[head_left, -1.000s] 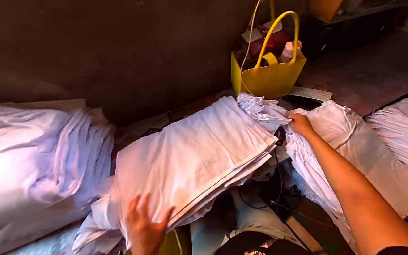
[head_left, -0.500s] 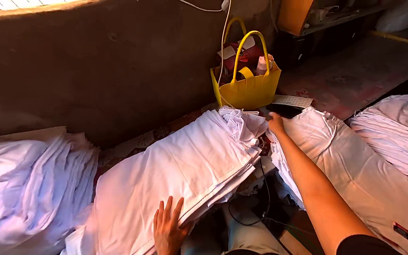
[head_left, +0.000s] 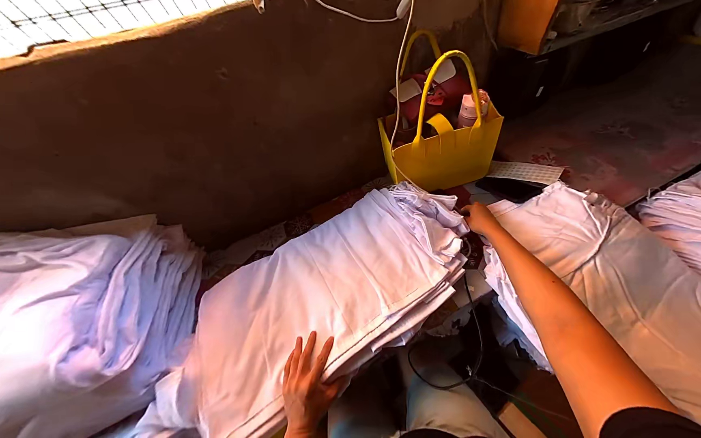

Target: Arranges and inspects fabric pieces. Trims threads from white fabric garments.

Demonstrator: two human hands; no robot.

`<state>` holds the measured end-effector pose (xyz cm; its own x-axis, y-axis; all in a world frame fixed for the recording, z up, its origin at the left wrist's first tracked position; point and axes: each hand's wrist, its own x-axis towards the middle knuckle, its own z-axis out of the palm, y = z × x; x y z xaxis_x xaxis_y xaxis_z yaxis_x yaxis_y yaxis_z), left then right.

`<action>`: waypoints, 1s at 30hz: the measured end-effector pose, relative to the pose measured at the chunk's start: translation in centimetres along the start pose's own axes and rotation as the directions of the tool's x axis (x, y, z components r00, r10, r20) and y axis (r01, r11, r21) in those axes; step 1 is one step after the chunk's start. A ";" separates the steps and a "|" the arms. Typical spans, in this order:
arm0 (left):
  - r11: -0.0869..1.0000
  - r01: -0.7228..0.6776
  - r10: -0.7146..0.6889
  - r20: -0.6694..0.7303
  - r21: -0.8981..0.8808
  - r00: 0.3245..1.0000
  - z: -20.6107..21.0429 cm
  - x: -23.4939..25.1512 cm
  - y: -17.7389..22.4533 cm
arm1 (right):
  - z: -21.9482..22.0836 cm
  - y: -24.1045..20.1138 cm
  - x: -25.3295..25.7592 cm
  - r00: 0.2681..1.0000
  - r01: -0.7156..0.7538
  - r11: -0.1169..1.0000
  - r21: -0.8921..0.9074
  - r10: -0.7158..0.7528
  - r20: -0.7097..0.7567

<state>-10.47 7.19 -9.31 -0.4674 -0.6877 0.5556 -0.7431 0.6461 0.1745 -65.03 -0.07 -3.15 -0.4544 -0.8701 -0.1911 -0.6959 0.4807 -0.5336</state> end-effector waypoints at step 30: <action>0.877 0.265 -0.050 0.474 -0.401 0.879 -5.1 3.7 -5.2 | 0.8 -9.6 -13.7 0.880 0.475 0.853 0.217 -0.465 -0.099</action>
<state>-5.86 2.96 -4.09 -0.6010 -0.7936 0.0945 -0.5838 0.5167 0.6262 -51.64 7.15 3.94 -0.1310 -0.9781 0.1615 -0.6889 -0.0273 -0.7244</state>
